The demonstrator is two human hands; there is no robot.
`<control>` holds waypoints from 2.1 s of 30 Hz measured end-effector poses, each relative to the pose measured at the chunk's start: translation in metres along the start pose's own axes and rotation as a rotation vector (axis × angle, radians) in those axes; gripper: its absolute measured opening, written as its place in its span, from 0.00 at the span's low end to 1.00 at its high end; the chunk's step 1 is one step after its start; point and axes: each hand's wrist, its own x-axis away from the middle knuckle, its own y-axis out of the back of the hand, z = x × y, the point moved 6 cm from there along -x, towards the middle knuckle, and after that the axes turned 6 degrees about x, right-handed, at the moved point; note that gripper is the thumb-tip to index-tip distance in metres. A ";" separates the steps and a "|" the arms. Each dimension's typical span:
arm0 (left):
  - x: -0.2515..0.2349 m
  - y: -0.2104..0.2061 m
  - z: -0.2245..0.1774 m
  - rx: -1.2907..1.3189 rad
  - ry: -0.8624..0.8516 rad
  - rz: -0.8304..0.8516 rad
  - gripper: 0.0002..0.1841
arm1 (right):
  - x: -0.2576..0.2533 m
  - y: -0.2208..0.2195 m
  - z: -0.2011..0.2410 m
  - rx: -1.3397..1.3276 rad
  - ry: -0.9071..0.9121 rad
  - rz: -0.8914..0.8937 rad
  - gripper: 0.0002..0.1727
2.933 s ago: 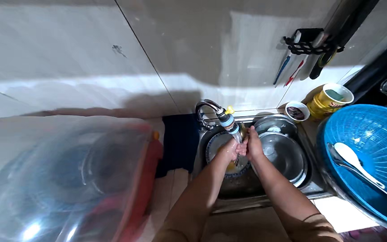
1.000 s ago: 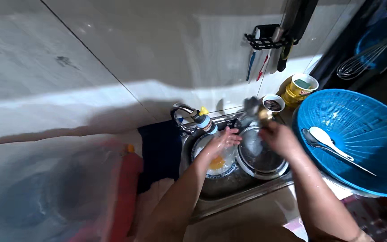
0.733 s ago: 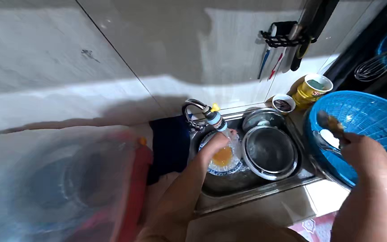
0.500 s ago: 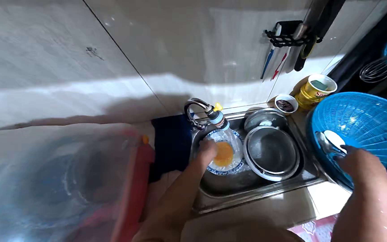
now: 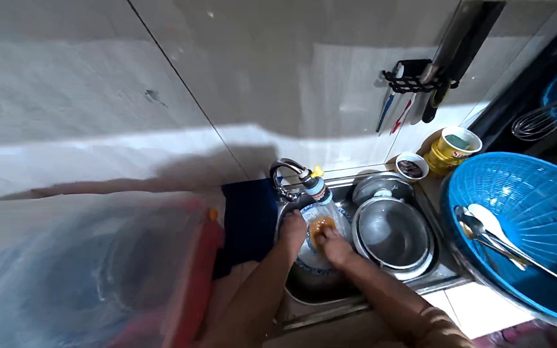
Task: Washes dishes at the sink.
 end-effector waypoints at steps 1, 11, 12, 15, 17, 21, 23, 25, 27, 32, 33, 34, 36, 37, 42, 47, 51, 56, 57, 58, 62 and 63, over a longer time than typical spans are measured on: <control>0.002 0.004 0.001 0.000 -0.005 0.034 0.26 | -0.003 -0.003 -0.010 -0.031 -0.044 -0.008 0.29; 0.030 0.026 0.015 0.385 -0.081 0.427 0.41 | -0.012 0.014 -0.034 -0.223 -0.381 -0.359 0.46; 0.036 0.025 0.015 0.472 -0.073 0.425 0.39 | -0.016 0.011 -0.037 -0.251 -0.396 -0.413 0.46; 0.060 0.016 0.016 0.762 -0.058 0.412 0.40 | -0.018 0.017 -0.035 -0.328 -0.433 -0.420 0.43; 0.075 0.014 0.018 0.959 -0.070 0.335 0.39 | -0.022 0.025 -0.029 -0.384 -0.388 -0.427 0.38; 0.111 0.041 0.030 1.105 -0.226 0.111 0.39 | -0.018 0.060 -0.007 -0.460 -0.249 -0.396 0.35; 0.126 0.050 0.041 1.199 -0.218 0.048 0.41 | -0.018 0.079 0.001 -0.386 -0.175 -0.436 0.35; 0.135 0.046 0.050 1.334 -0.146 0.024 0.43 | -0.017 0.104 0.013 -0.251 -0.090 -0.465 0.34; 0.139 0.033 0.048 1.523 -0.059 0.001 0.43 | -0.013 0.124 0.023 -0.137 -0.038 -0.424 0.34; 0.106 -0.038 0.029 1.936 -0.021 0.113 0.41 | -0.003 0.095 0.021 -0.002 0.120 -0.193 0.39; 0.096 -0.051 0.026 1.985 -0.026 0.105 0.39 | 0.004 0.084 0.019 0.003 0.190 -0.152 0.38; 0.088 -0.062 0.023 2.025 -0.023 0.072 0.37 | 0.012 0.075 0.016 -0.007 0.267 -0.115 0.37; 0.073 -0.075 0.020 2.056 -0.020 0.001 0.32 | 0.031 0.066 0.004 0.011 0.389 -0.025 0.33; 0.065 -0.080 0.020 2.052 -0.044 -0.018 0.31 | 0.041 0.068 -0.007 0.047 0.417 0.002 0.31; 0.047 -0.086 0.023 1.896 -0.212 -0.060 0.31 | 0.038 0.100 -0.087 0.280 0.192 -0.102 0.34; 0.038 -0.090 0.028 1.770 -0.295 -0.066 0.33 | -0.018 0.101 -0.077 0.346 0.091 -0.196 0.47; 0.029 -0.093 0.028 1.741 -0.317 -0.100 0.32 | -0.036 0.085 -0.032 0.195 0.100 -0.275 0.43; 0.032 -0.090 0.025 1.804 -0.267 -0.050 0.36 | -0.015 0.055 0.017 0.065 0.355 -0.133 0.38; 0.033 -0.091 0.025 1.800 -0.242 -0.036 0.37 | -0.006 0.050 0.016 0.053 0.389 -0.075 0.38; 0.032 -0.093 0.026 1.823 -0.222 -0.017 0.37 | 0.006 0.047 0.012 0.050 0.418 -0.022 0.37; 0.029 -0.102 0.024 2.030 -0.083 0.064 0.35 | 0.047 0.053 -0.039 0.214 0.392 0.048 0.34; 0.029 -0.103 0.025 2.008 -0.038 0.032 0.35 | 0.052 0.060 -0.052 0.257 0.342 0.034 0.34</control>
